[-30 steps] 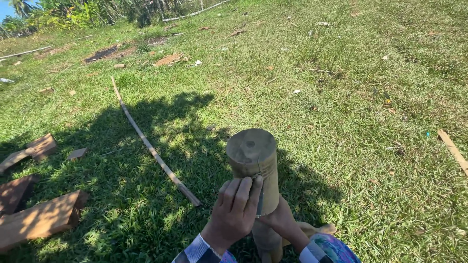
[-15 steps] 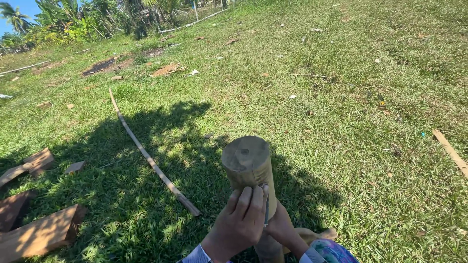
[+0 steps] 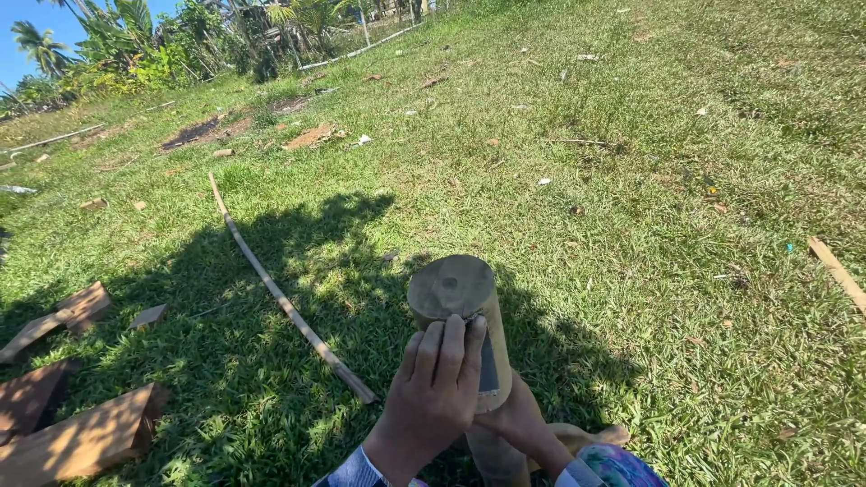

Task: Sanding a wooden pedestal using a piece of sandpaper.

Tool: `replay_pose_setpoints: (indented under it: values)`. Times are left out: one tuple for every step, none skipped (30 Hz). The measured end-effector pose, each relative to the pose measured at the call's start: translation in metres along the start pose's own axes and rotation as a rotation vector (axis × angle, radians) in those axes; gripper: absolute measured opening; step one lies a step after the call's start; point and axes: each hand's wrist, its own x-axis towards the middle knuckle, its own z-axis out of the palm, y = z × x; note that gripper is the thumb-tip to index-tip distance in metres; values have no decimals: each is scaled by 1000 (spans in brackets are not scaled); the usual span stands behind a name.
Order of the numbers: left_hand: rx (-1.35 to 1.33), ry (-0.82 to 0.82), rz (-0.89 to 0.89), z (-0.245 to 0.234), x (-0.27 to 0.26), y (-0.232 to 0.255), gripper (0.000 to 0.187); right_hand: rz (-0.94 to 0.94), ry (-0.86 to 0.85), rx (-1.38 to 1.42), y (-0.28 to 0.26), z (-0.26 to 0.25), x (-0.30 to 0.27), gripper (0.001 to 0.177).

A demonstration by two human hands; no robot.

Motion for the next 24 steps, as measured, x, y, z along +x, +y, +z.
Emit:
replay_pose_setpoints:
  values:
    - [-1,-1,-1,-1,-1,0,47,2,0,0,-1,0,-1,77]
    - [-5,-10,-10,-2,-1,0,47,19,-1,20,-3,1,-1,78]
    - [-10,-19,-19,-2,-1,0,48,36,-2,40,-4,1,-1,79]
    - [-10,-18,-16,2,-5,3,48,35,0,41,-3,1,0,79]
    - [-26,-21,-30,7,-8,6,46,17,10,26,-2,1,0,80]
    - [-42,-24,-43,11,-12,9,45,1,20,11,-1,1,0,81]
    - [-44,-25,-40,15,-15,13,45,2,23,13,2,2,-1,81]
    - [-33,-69,42,18,-18,16,46,23,17,-4,5,1,0,76]
    - [-22,-113,125,22,-21,20,47,44,11,-22,8,1,1,72]
    - [-21,-108,129,18,-12,16,47,39,15,-22,7,1,2,72]
    - [-14,-68,111,15,-4,12,45,13,12,54,6,0,4,75]
    - [-12,-34,90,9,1,9,44,-7,7,130,6,2,2,78]
    - [-14,-34,92,7,9,7,44,-5,9,131,8,1,3,78]
    - [9,-17,67,3,16,7,45,-47,7,53,11,1,2,77]
    - [33,-1,41,-1,22,6,47,-89,4,-24,13,1,0,76]
    - [36,0,38,4,16,11,47,-90,0,-26,18,0,1,76]
    - [37,-59,96,9,9,16,44,-68,-29,-15,22,-1,3,67]
    - [39,-116,162,14,3,21,42,-49,-52,-1,27,0,4,59]
    - [41,-114,166,18,-3,21,42,-52,-50,1,26,0,3,59]
    - [13,-104,172,24,-8,21,41,-85,-27,-38,25,0,5,61]
    - [-15,-94,179,30,-12,21,41,-119,-3,-77,24,-1,7,63]
    - [-14,-91,182,21,0,15,41,-121,0,-77,21,-1,7,63]
    - [9,-61,169,13,11,9,44,-135,-27,-58,19,-1,8,62]
    - [27,-40,147,2,19,6,47,-138,-61,-41,19,-1,3,61]
